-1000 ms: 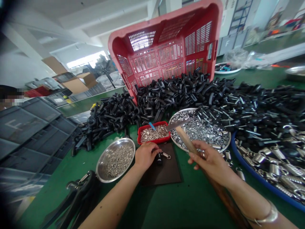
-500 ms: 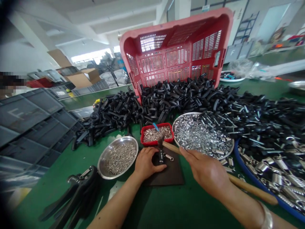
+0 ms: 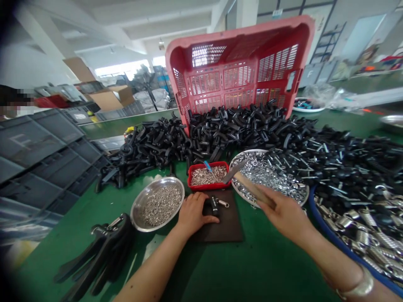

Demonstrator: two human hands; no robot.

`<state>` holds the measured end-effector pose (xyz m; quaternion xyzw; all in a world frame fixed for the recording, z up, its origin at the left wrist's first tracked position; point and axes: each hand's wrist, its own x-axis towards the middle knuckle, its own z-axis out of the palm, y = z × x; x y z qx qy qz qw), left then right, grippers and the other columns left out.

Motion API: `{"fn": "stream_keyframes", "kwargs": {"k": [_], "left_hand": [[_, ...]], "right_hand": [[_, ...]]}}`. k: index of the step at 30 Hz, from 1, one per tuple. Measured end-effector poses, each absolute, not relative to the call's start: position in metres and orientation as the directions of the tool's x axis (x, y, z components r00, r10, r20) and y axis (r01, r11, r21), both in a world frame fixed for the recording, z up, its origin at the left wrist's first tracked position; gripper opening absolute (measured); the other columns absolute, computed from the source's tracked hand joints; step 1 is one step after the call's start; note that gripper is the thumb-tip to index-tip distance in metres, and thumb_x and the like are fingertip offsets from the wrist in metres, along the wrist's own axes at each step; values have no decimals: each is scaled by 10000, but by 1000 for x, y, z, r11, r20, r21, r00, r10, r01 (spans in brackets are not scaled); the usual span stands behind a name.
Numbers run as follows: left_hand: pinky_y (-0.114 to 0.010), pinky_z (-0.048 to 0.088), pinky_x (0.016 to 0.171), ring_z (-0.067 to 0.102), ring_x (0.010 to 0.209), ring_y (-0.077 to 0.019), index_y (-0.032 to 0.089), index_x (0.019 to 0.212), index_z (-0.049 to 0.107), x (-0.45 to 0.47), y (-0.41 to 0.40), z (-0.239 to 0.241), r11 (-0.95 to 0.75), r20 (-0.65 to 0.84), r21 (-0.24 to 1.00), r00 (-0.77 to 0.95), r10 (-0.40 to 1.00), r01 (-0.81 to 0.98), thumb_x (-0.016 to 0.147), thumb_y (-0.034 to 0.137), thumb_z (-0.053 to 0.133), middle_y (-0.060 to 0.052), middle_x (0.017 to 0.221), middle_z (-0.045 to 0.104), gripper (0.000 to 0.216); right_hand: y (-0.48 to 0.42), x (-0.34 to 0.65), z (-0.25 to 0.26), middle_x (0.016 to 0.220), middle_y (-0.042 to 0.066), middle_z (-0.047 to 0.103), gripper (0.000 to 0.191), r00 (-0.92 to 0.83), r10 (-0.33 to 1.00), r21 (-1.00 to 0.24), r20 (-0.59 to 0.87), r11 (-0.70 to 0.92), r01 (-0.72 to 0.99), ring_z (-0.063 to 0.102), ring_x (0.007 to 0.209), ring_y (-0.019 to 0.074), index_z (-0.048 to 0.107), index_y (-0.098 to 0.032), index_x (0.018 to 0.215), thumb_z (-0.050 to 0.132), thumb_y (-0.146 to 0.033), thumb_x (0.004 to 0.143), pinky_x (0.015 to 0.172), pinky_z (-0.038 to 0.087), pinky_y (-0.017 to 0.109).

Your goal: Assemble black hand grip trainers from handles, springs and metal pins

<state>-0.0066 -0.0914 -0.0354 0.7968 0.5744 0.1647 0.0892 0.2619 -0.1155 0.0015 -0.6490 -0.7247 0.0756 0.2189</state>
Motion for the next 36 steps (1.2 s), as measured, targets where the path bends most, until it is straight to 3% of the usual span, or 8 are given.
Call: {"fn": "stream_keyframes", "kwargs": {"k": [3, 6, 9, 13, 18, 24, 30, 36], "left_hand": [[-368, 390, 781, 518, 927, -274, 198, 989, 505, -6, -96, -32, -282, 136, 375, 249, 959, 883, 501, 631, 664, -73, 990, 566, 671], [-336, 421, 692, 567, 822, -248, 198, 989, 455, -3, -100, -20, -147, 57, 527, 138, 989, 837, 499, 637, 659, -55, 911, 589, 688], [-324, 432, 659, 583, 784, -235, 208, 996, 427, 7, -104, -5, -55, 45, 638, 34, 998, 768, 497, 642, 656, -45, 887, 594, 699], [-346, 445, 704, 569, 858, -255, 185, 1030, 438, 30, -113, 6, -165, 184, 597, 66, 981, 785, 584, 632, 606, -86, 959, 575, 654], [-354, 443, 752, 547, 901, -249, 188, 934, 529, 13, -85, 20, -349, 210, 381, 287, 935, 856, 767, 587, 409, -87, 948, 587, 449], [-382, 380, 885, 495, 1080, -285, 124, 1007, 555, -83, 25, 33, 317, 36, 325, -347, 937, 891, 796, 347, 494, -180, 1104, 568, 314], [-298, 468, 721, 614, 877, -258, 111, 909, 613, -103, 70, 4, 349, -90, 425, -345, 934, 835, 626, 293, 685, -157, 883, 657, 344], [-243, 481, 664, 623, 700, -128, 181, 1257, 366, -95, 83, 5, 221, -10, 598, -268, 963, 771, 776, 371, 534, -57, 894, 653, 544]], "right_hand": [[-91, 295, 11, 917, 97, 676, 473, 78, 990, -271, 121, -43, 962, 638, 759, 300, 515, -199, 1205, 437, -388, 778, 638, 503, 411], [-80, 303, 17, 1004, 169, 633, 421, 97, 960, -140, 263, -62, 988, 590, 883, 373, 602, -160, 1083, 406, -394, 793, 715, 464, 483], [-87, 262, 15, 1009, 152, 629, 385, 58, 925, -385, 375, 98, 918, 570, 939, 342, 637, -178, 947, 440, -461, 776, 722, 480, 446], [-100, 181, 3, 779, 54, 665, 379, -89, 994, -978, -70, -51, 203, 619, 658, 197, 613, -228, 839, 392, -532, 796, 472, 487, 289], [-87, 147, -16, 612, -35, 556, 241, 50, 959, -870, -279, -230, -436, 521, 503, 96, 537, -210, 712, 642, -423, 666, 379, 402, 182], [-86, 153, -35, 588, -62, 461, 326, 43, 951, -899, -306, -274, -343, 379, 433, 38, 502, -188, 718, 682, -444, 625, 323, 254, 141], [-86, 151, -43, 585, -63, 429, 342, -40, 969, -947, -243, -246, -206, 381, 439, 38, 503, -181, 724, 592, -510, 698, 342, 265, 161], [-85, 155, -45, 596, -61, 435, 349, -53, 965, -949, -256, -261, -176, 406, 463, 44, 461, -186, 732, 559, -520, 723, 359, 276, 160]]}}
